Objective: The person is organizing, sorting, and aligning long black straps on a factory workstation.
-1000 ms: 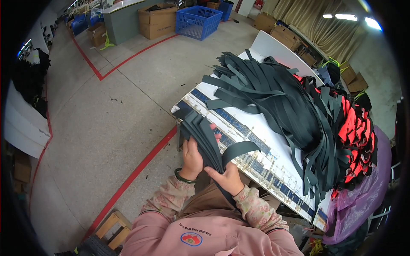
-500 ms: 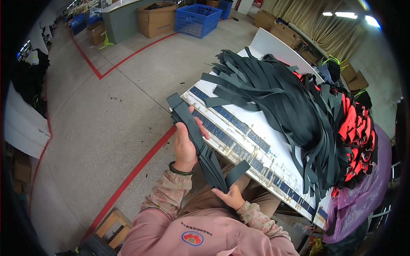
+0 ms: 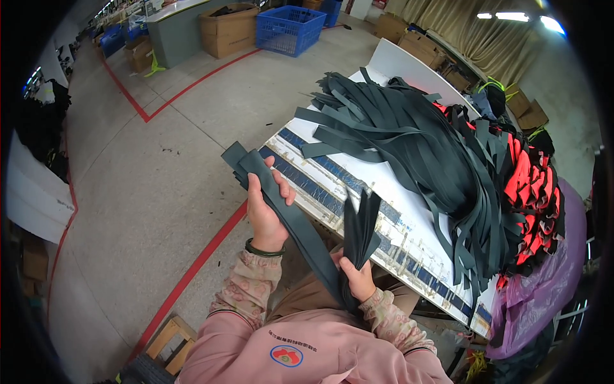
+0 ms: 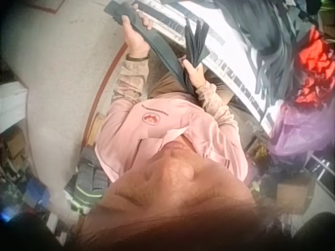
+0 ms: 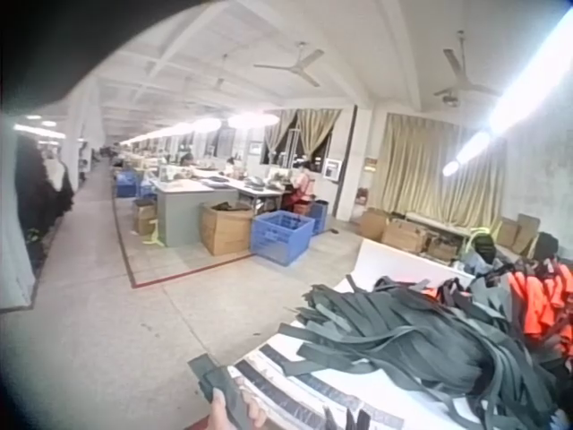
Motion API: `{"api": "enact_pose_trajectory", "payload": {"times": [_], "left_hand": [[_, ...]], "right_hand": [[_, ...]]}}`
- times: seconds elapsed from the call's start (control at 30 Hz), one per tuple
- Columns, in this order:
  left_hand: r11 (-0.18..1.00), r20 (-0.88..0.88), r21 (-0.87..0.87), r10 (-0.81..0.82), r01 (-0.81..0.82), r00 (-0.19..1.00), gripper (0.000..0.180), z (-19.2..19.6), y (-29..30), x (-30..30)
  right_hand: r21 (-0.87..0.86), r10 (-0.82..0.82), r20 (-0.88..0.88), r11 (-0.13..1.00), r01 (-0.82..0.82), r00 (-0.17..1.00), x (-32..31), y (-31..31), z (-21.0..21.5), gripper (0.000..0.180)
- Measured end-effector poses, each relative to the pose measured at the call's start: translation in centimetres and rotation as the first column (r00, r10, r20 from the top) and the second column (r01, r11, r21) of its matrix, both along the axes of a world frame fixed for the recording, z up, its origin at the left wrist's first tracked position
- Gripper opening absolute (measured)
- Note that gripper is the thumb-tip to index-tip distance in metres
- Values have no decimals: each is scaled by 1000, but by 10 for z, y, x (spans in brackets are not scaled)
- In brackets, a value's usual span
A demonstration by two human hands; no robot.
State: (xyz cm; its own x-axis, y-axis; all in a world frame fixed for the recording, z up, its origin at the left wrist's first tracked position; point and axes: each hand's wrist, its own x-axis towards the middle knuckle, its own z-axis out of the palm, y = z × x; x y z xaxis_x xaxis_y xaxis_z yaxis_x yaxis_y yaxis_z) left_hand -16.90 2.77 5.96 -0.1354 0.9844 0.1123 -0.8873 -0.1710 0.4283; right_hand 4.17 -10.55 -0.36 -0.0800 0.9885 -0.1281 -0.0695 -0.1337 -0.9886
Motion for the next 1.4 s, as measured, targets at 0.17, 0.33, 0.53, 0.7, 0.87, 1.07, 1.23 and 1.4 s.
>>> {"api": "enact_pose_trajectory", "payload": {"times": [0.17,0.33,0.53,0.7,0.87,1.07,1.23,1.4], "left_hand": [[999,-27,16,-30,30,999,51,2,-1,4],[958,-167,218,-152,187,974,60,12,-3,24],[926,-532,339,44,166,846,70,9,-7,14],[941,-505,164,-177,295,845,74,5,-9,7],[890,-424,182,-314,419,850,58,24,1,13],[802,-817,37,-320,597,480,56,33,3,-7],[835,-381,148,-447,530,809,68,21,-8,1],[928,31,230,-308,293,951,77,1,-6,9]], "right_hand": [[-13,-59,-178,998,57,982,-11,28,29,33],[210,-25,296,977,-40,955,-29,68,60,45],[324,-37,583,926,-191,812,-52,79,78,76],[209,115,567,938,-278,815,-55,75,93,85],[383,78,452,883,-272,889,-57,84,74,88],[273,250,547,849,-453,799,-60,80,60,68],[217,269,466,889,-403,843,-53,71,86,56],[205,179,386,940,-273,905,-65,70,98,52]]}}
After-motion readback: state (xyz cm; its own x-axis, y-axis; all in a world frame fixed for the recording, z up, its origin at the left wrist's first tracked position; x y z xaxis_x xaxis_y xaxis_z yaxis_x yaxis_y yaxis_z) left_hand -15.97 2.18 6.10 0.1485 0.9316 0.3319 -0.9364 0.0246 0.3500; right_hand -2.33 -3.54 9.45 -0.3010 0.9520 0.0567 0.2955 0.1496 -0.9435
